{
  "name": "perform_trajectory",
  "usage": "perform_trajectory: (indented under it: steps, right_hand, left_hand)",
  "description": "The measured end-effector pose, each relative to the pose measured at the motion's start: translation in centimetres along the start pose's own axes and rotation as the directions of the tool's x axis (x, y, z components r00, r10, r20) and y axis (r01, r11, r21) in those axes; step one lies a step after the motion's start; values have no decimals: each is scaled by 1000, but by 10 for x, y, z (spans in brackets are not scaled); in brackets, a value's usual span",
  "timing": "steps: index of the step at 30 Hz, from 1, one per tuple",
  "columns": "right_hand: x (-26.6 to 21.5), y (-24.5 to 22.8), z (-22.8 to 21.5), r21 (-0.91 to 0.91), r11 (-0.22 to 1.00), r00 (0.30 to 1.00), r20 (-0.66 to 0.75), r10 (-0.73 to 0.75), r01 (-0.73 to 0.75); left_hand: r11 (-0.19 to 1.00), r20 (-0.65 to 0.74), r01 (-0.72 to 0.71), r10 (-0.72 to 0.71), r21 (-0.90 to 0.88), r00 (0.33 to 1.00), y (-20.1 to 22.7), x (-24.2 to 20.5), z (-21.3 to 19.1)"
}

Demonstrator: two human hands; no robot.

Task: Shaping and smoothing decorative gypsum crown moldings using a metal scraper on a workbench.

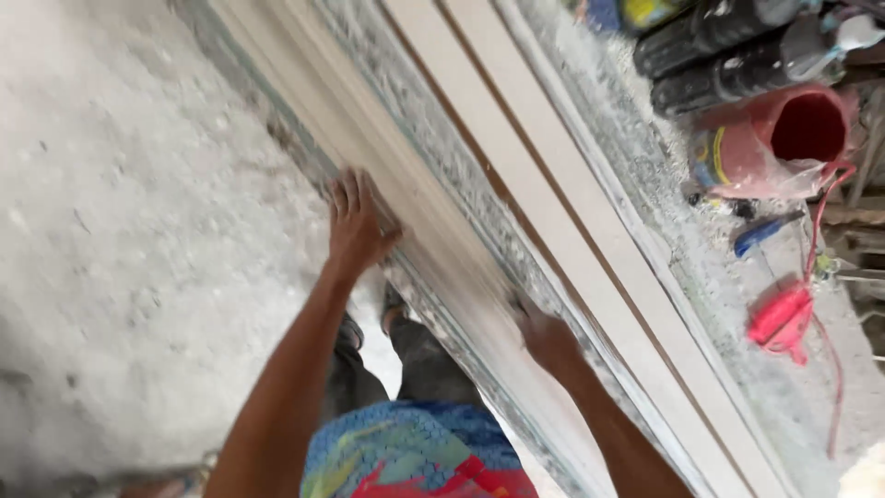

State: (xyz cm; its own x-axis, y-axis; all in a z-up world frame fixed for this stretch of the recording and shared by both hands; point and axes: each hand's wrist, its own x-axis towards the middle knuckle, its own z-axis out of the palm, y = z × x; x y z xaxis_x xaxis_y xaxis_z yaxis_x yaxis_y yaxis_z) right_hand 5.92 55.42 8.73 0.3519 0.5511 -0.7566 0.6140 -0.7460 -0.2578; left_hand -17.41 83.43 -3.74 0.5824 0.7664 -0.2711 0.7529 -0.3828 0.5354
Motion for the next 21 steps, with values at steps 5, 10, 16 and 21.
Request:
perform_trajectory:
  steps: [5, 10, 16, 21]
  right_hand:
    - [153, -221, -54, -76, 961, 959, -74, -273, 267]
    - [244, -288, -36, -240, 884, 866, -213, -452, 402]
    - [74, -218, 36, 359, 849, 839, -520, -162, 387]
    - [-39, -202, 103, 673, 725, 858, -277, 434, -149]
  left_hand:
    - [995, 122, 10, -22, 99, 992, -7, -1, 8]
    - [995, 269, -75, 55, 64, 961, -17, -2, -22]
    - [971, 443, -223, 239, -89, 864, -48, 42, -129]
    - [855, 182, -515, 499, 55, 847, -83, 119, -146]
